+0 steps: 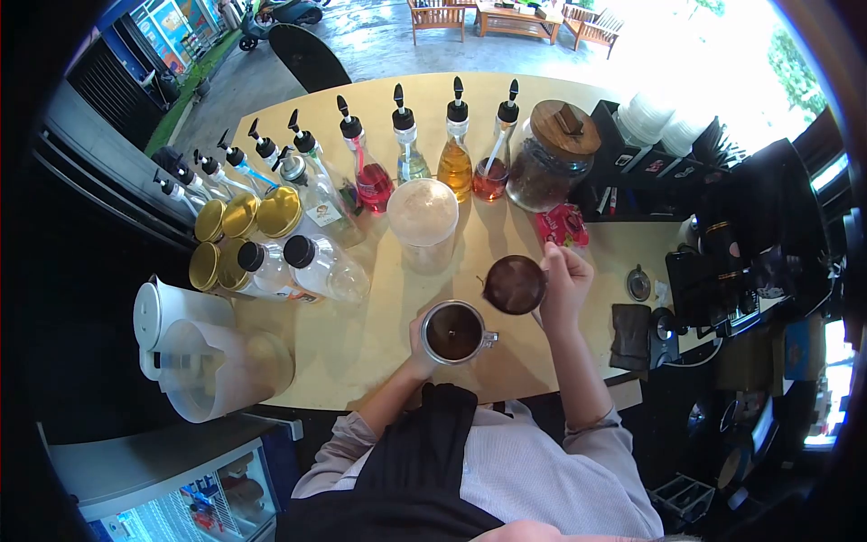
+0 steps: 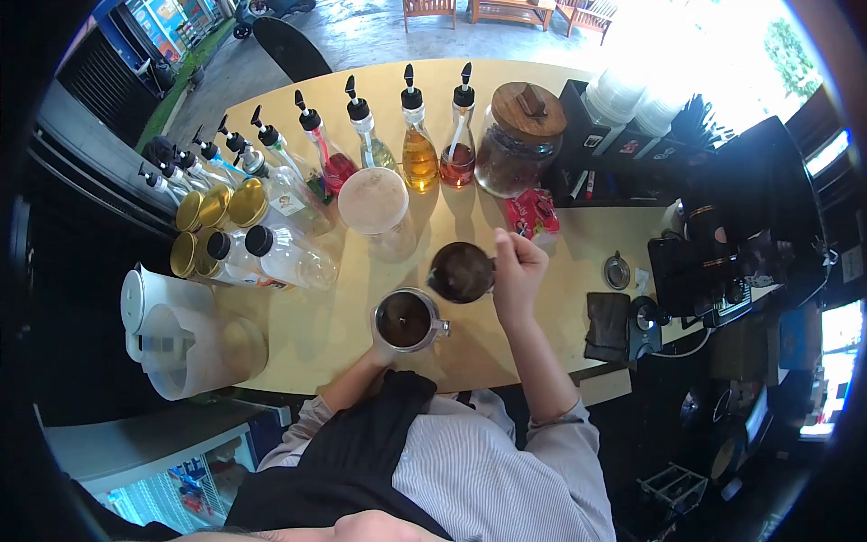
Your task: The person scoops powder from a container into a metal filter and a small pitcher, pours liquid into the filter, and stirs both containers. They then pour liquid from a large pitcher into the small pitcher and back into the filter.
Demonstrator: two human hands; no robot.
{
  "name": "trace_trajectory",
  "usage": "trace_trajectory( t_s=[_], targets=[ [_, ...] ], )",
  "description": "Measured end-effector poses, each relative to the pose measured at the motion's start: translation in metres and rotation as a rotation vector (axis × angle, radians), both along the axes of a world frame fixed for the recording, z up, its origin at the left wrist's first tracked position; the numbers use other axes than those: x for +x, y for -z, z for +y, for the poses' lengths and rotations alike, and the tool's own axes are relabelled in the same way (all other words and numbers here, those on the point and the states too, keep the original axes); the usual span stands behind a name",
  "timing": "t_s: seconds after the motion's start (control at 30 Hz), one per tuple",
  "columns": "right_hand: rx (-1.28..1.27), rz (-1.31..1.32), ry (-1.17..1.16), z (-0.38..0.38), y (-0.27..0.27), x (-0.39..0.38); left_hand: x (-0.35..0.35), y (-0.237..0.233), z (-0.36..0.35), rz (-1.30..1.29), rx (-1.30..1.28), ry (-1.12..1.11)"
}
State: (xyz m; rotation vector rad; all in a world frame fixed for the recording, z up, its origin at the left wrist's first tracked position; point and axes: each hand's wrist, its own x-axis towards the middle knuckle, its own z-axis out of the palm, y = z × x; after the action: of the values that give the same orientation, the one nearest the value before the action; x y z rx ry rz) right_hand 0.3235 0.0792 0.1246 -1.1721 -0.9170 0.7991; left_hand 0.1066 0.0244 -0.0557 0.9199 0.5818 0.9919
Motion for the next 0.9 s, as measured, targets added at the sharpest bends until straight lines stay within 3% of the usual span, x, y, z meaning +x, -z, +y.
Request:
trace_trajectory(
  t_s=[0.03, 0.07, 0.13, 0.23, 0.43, 0.47, 0.5, 0.8, 0.9],
  targets=[
    [-0.046, 0.190, 0.069, 0.000, 0.015, 0.006, -0.001, -0.001, -0.001, 0.000, 0.001, 0.001],
    [-0.044, 0.191, 0.070, -0.002, 0.029, 0.011, -0.002, -0.002, -0.002, 0.098, 0.091, -0.035],
    [-0.059, 0.435, 0.118, -0.008, 0.053, 0.017, -0.002, -0.003, -0.002, 0.227, 0.205, -0.094],
    [-0.214, 0.525, 0.146, -0.024, 0.079, 0.018, -0.004, 0.002, -0.002, 0.243, 0.223, -0.124],
    [-0.200, 0.600, 0.142, -0.044, 0.127, 0.009, 0.001, -0.003, 0.000, 0.256, 0.247, -0.119],
    [-0.174, 0.622, 0.141, -0.046, 0.134, 0.008, 0.006, -0.013, -0.001, 0.255, 0.226, -0.229],
    [-0.173, 0.622, 0.139, -0.047, 0.137, 0.006, 0.010, -0.020, 0.000, 0.253, 0.206, -0.340],
    [-0.268, 0.171, 0.031, -0.055, 0.141, 0.017, 0.007, -0.003, -0.001, 0.221, 0.162, -0.354],
    [-0.193, 0.106, 0.222, -0.059, 0.132, 0.031, 0.008, -0.003, -0.001, 0.178, 0.143, -0.339]
  ],
)
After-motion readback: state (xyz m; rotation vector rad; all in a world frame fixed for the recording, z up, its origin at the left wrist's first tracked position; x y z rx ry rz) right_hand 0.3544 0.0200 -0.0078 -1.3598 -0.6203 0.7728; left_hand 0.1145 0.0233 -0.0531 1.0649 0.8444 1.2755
